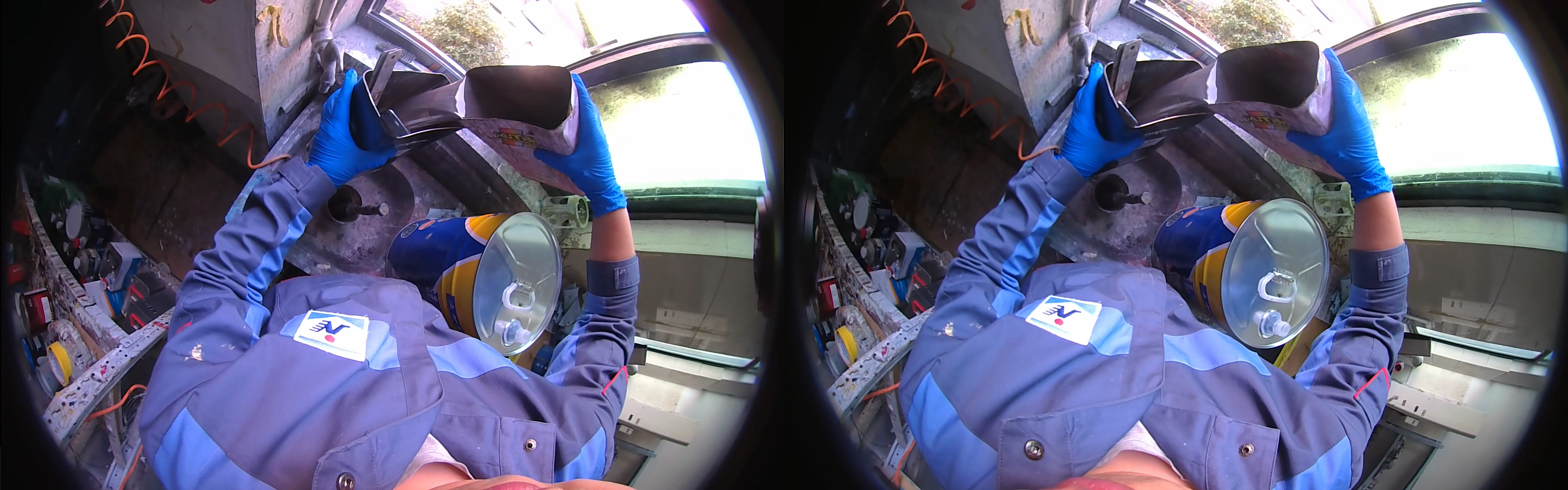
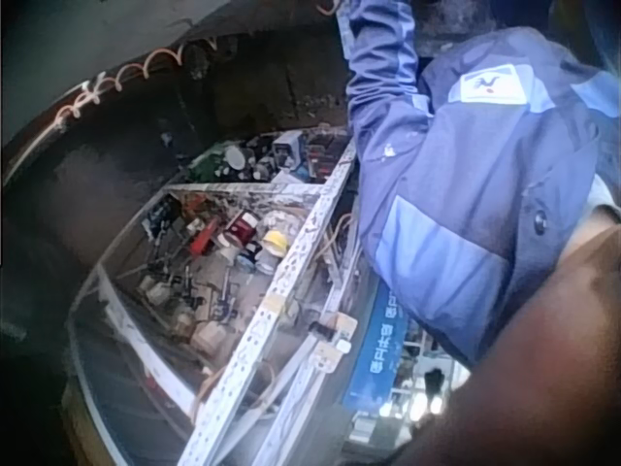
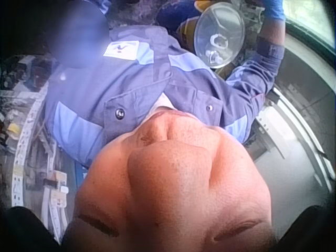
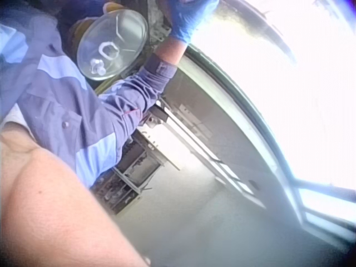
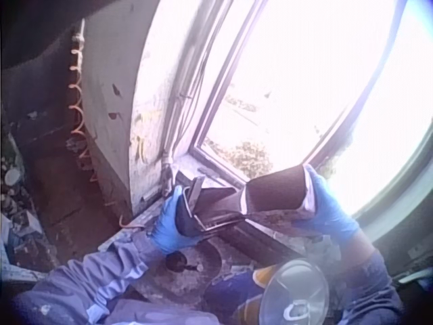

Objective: The person opens a large paint can, pours paint into a spray gun cup, and tests the spray gun by firing it into a sink. They then wipe the spray gun with a cloth, test it again, and pour paint from a smaller can into the spray gun cup.

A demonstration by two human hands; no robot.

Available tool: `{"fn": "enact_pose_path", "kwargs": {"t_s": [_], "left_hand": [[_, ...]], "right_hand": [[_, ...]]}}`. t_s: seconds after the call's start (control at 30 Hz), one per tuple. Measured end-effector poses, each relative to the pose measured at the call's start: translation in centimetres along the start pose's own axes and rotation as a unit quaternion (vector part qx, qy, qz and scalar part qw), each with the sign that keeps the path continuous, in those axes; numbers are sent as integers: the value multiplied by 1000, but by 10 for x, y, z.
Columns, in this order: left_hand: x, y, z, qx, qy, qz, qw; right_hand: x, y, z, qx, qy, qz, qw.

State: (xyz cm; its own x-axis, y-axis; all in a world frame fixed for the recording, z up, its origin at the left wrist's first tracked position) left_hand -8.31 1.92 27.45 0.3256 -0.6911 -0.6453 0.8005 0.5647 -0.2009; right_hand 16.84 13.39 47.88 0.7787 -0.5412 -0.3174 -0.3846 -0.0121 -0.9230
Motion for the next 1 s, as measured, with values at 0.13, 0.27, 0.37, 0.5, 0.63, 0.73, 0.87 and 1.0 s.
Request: {"fn": "enact_pose_path", "kwargs": {"t_s": [0.13, 0.27, 0.37, 0.5, 0.63, 0.73, 0.87, 1.0], "left_hand": [[0, 0, -2, 1, -8, 1, 1000], [0, -1, -2, 6, -6, 2, 1000], [-1, -1, -2, 2, -6, 3, 1000], [-3, -1, 2, -5, 4, 5, 1000], [-5, -2, 4, 5, -1, 8, 1000], [-5, -3, 7, 2, 3, 10, 1000], [-4, -1, 5, 29, -19, -6, 999], [-2, -2, 7, 48, -30, -10, 998]], "right_hand": [[-2, -1, -4, 18, -1, 0, 1000], [-5, 1, -10, 42, -10, -10, 999], [-8, 0, -12, 52, -13, -12, 999], [-12, -2, -18, 80, -33, -10, 996], [-14, -4, -21, 83, -35, -8, 996], [-15, -5, -28, 92, -51, -5, 994], [-17, -4, -35, 108, -68, -10, 992], [-18, -4, -38, 116, -75, -8, 990]]}}
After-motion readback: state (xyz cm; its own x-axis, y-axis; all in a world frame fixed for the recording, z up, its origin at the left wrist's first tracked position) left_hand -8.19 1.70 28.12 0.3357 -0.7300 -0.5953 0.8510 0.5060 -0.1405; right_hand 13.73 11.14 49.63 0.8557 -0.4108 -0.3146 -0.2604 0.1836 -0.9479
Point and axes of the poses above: each hand's wrist, its own x-axis away from the middle knuckle, its own y-axis out of the palm, z = x × y, the point moved 10 cm from there along -x, towards the middle knuckle
